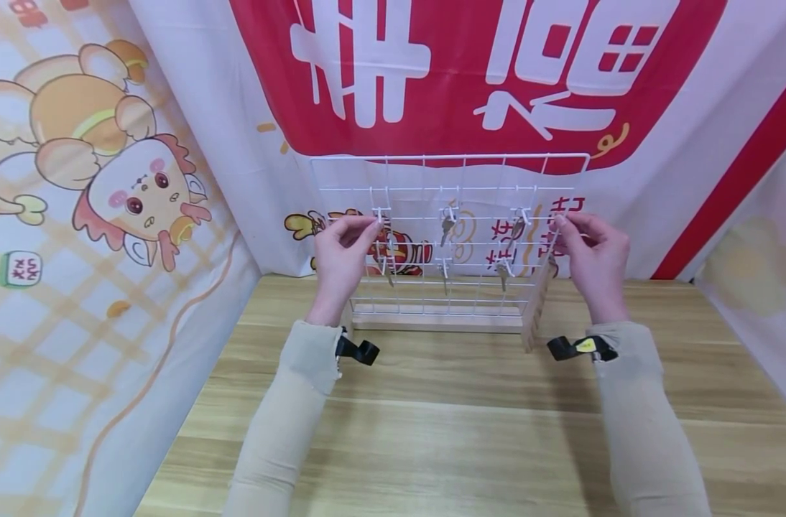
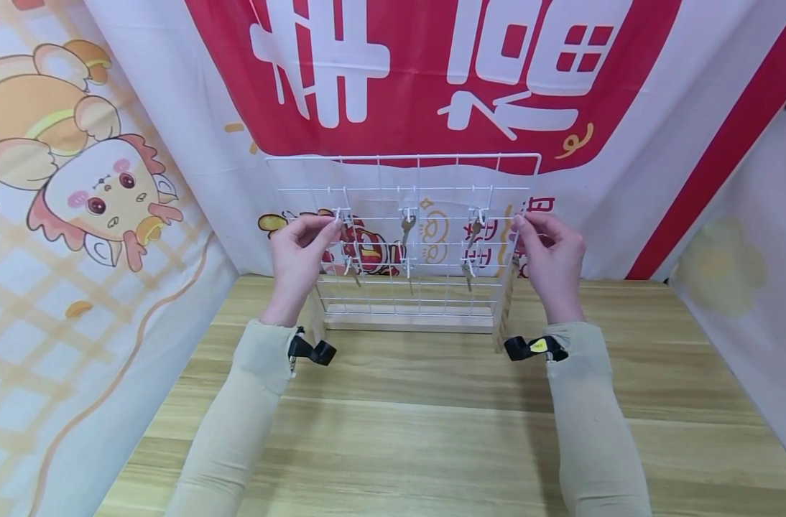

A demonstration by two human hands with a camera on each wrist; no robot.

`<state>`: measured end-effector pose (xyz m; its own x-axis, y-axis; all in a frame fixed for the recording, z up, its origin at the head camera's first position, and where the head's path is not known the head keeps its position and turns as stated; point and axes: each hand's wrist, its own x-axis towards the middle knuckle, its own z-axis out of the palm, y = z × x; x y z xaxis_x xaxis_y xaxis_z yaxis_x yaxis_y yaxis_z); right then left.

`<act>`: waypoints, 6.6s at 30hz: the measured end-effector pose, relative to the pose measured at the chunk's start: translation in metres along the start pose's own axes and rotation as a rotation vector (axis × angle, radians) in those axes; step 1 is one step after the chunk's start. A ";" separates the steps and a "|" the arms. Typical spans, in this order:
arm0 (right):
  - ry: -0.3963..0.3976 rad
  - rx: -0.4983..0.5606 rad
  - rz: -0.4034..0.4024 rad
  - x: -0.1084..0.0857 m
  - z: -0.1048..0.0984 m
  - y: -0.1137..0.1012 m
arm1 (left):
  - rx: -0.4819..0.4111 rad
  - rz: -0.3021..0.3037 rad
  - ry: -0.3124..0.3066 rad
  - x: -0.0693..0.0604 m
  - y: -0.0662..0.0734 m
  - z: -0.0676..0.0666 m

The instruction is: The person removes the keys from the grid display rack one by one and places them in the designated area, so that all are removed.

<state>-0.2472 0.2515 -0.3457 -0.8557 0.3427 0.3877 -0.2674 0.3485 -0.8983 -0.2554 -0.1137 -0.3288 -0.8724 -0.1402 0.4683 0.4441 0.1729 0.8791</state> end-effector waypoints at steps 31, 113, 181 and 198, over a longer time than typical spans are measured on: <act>-0.002 -0.008 0.001 0.003 0.000 0.008 | -0.131 0.137 0.076 -0.019 0.022 -0.013; 0.008 0.059 0.008 0.000 0.001 0.010 | 0.543 -0.317 -0.383 -0.132 -0.143 -0.057; -0.003 0.077 -0.010 0.002 0.001 0.013 | -0.043 -0.036 -0.195 -0.035 0.025 0.038; -0.010 0.076 -0.001 0.002 0.001 0.014 | -0.035 -0.072 -0.225 -0.008 0.016 0.070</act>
<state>-0.2528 0.2561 -0.3579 -0.8599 0.3334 0.3865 -0.3007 0.2811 -0.9114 -0.2553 -0.0418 -0.3247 -0.9239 0.0701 0.3761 0.3824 0.1363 0.9139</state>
